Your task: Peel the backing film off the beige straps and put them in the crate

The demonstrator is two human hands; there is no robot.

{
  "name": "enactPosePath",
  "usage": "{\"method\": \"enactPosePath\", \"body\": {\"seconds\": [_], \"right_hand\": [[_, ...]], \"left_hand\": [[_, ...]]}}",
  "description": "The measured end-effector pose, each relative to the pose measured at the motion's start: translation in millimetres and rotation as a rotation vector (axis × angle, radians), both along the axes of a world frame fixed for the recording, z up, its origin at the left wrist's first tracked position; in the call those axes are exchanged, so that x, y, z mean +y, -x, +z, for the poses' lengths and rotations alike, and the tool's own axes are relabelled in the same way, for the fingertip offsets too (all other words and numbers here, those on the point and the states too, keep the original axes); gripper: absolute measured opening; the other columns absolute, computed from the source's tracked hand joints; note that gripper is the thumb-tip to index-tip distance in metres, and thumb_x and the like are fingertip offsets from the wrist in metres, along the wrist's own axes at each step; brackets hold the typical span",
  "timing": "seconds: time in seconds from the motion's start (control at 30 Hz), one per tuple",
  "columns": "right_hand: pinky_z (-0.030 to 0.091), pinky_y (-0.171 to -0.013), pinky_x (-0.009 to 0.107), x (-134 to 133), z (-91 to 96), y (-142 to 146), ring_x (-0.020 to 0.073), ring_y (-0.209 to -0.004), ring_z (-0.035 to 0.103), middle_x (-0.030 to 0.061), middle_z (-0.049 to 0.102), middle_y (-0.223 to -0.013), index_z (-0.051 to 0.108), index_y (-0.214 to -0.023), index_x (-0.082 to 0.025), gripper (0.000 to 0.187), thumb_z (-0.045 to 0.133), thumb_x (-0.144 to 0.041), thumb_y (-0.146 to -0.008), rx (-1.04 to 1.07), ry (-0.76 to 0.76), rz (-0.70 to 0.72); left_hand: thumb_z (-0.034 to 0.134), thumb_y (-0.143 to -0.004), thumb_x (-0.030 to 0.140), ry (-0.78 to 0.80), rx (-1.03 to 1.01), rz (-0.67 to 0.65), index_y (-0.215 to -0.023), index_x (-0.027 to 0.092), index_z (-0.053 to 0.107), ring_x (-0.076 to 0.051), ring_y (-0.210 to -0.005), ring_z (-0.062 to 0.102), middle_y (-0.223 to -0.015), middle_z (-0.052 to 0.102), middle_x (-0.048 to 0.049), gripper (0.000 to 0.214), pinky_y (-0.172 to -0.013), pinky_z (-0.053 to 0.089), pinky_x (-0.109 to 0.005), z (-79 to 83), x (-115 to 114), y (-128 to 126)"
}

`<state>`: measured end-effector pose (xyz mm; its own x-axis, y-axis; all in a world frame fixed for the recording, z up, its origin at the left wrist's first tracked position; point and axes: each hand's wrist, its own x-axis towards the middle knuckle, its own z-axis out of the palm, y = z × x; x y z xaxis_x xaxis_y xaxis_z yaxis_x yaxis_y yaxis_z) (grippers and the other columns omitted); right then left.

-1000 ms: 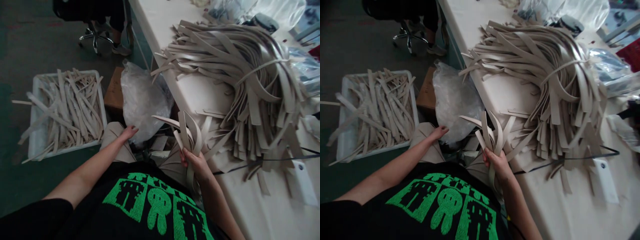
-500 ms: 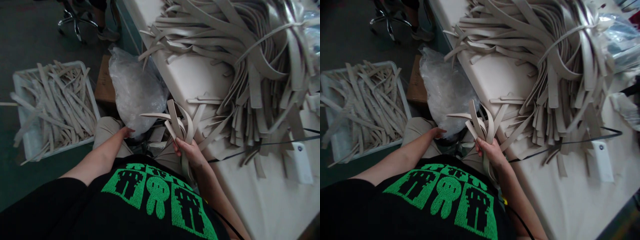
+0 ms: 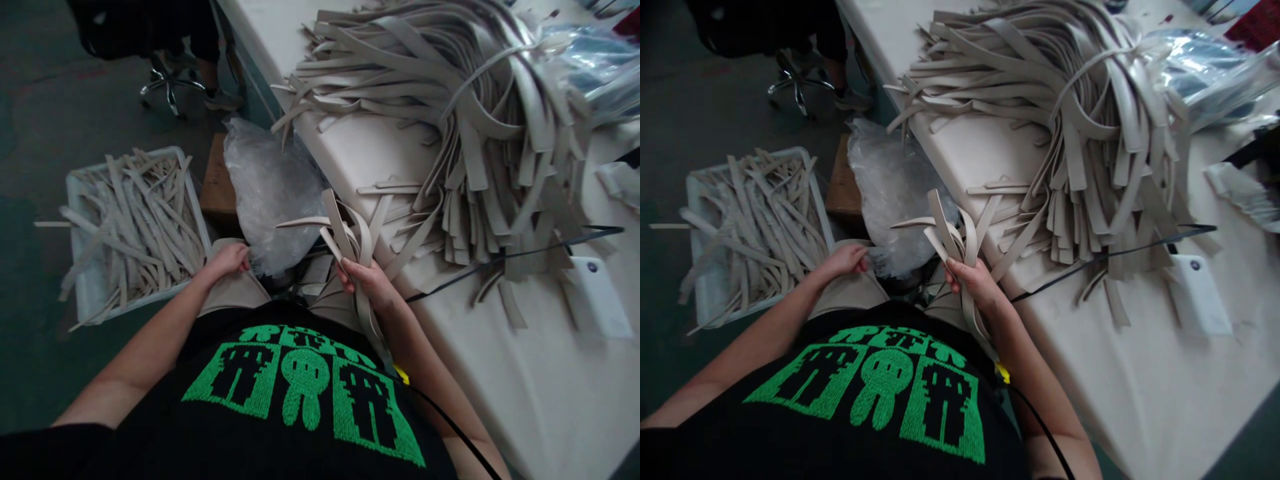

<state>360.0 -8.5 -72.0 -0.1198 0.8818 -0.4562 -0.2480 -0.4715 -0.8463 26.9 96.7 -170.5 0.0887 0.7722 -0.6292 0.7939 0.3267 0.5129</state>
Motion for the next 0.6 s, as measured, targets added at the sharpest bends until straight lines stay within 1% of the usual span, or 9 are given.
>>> {"method": "enactPosePath", "body": {"seconds": [0.07, 0.1, 0.17, 0.23, 0.27, 0.33, 0.43, 0.53, 0.6], "right_hand": [[0.033, -0.042, 0.022, 1.3, 3.0, 0.7, 0.0074, -0.043, 0.042, -0.0004, 0.060, -0.060, 0.066, -0.075, -0.015, 0.046, 0.083, -0.057, -0.070, 0.057, -0.002, 0.053], [0.033, -0.042, 0.022, 1.8, 4.2, 1.9, 0.0074, -0.044, 0.041, 0.0008, 0.062, -0.060, 0.068, -0.076, -0.014, 0.045, 0.082, -0.057, -0.071, 0.087, 0.002, 0.096], [0.034, -0.043, 0.022, 2.4, 5.5, 6.5, 0.0069, -0.044, 0.040, 0.0035, 0.067, -0.065, 0.072, -0.083, -0.011, 0.046, 0.082, -0.055, -0.073, 0.170, 0.030, 0.177], [0.035, -0.043, 0.020, 1.9, 4.3, 14.4, 0.0055, -0.045, 0.037, 0.0049, 0.072, -0.072, 0.073, -0.094, -0.010, 0.047, 0.084, -0.051, -0.072, 0.277, 0.085, 0.248], [0.035, -0.043, 0.019, 1.1, 2.7, 19.3, 0.0051, -0.044, 0.036, 0.0045, 0.072, -0.073, 0.072, -0.098, -0.011, 0.048, 0.086, -0.048, -0.072, 0.326, 0.117, 0.285], [0.036, -0.043, 0.018, -1.1, -2.1, 29.8, 0.0054, -0.043, 0.037, 0.0006, 0.067, -0.062, 0.071, -0.099, -0.010, 0.049, 0.087, -0.047, -0.071, 0.382, 0.171, 0.356], [0.037, -0.042, 0.018, -2.7, -12.0, 42.3, 0.0074, -0.039, 0.040, -0.0060, 0.050, -0.044, 0.071, -0.093, -0.010, 0.052, 0.088, -0.053, -0.070, 0.391, 0.221, 0.411], [0.033, -0.042, 0.016, 1.2, -23.2, 46.9, 0.0044, -0.040, 0.035, -0.0077, 0.047, -0.046, 0.071, -0.093, -0.010, 0.051, 0.088, -0.053, -0.071, 0.432, 0.208, 0.348], [0.031, -0.042, 0.016, 5.0, -30.5, 46.5, 0.0038, -0.040, 0.033, -0.0075, 0.046, -0.047, 0.068, -0.085, -0.010, 0.049, 0.088, -0.054, -0.072, 0.430, 0.197, 0.317]], "left_hand": [[0.048, -0.092, 0.059, -0.022, -0.155, 0.082, -0.089, 0.016, 0.066, -0.020, -0.058, 0.065, -0.069, 0.071, -0.0085, 0.047, -0.060, 0.051, -0.031, 32.1, -19.1, 7.9], [0.048, -0.091, 0.063, -0.033, -0.267, 0.131, -0.094, 0.017, 0.064, -0.017, -0.055, 0.062, -0.071, 0.071, -0.0068, 0.049, -0.058, 0.050, -0.029, 47.7, -30.4, 9.0], [0.058, -0.086, 0.067, -0.043, -0.536, 0.227, -0.094, 0.018, 0.062, -0.013, -0.051, 0.057, -0.069, 0.070, -0.0037, 0.050, -0.054, 0.047, -0.025, 75.3, -54.6, 4.9], [0.066, -0.084, 0.065, -0.032, -0.739, 0.262, -0.087, 0.018, 0.059, -0.012, -0.049, 0.055, -0.064, 0.068, -0.0017, 0.047, -0.052, 0.045, -0.024, 94.5, -78.2, -6.1], [0.067, -0.085, 0.063, -0.016, -0.789, 0.244, -0.085, 0.018, 0.058, -0.012, -0.049, 0.055, -0.063, 0.067, -0.0012, 0.046, -0.052, 0.044, -0.024, 100.3, -89.0, -13.2], [0.066, -0.087, 0.062, 0.035, -0.830, 0.161, -0.087, 0.019, 0.058, -0.011, -0.048, 0.055, -0.061, 0.067, -0.0006, 0.044, -0.050, 0.042, -0.023, 104.8, -107.8, -28.6], [0.062, -0.089, 0.063, 0.165, -0.837, 0.001, -0.097, 0.018, 0.059, -0.010, -0.044, 0.053, -0.061, 0.068, -0.0003, 0.045, -0.047, 0.037, -0.023, 97.9, -126.6, -48.5], [0.058, -0.090, 0.063, 0.245, -0.827, -0.079, -0.096, 0.019, 0.060, -0.012, -0.043, 0.050, -0.061, 0.067, -0.0008, 0.044, -0.046, 0.033, -0.025, 82.3, -130.2, -57.1], [0.059, -0.091, 0.060, 0.279, -0.828, -0.179, -0.092, 0.020, 0.062, -0.015, -0.046, 0.053, -0.064, 0.070, -0.0033, 0.040, -0.047, 0.036, -0.028, 69.6, -121.5, -54.1]]}}
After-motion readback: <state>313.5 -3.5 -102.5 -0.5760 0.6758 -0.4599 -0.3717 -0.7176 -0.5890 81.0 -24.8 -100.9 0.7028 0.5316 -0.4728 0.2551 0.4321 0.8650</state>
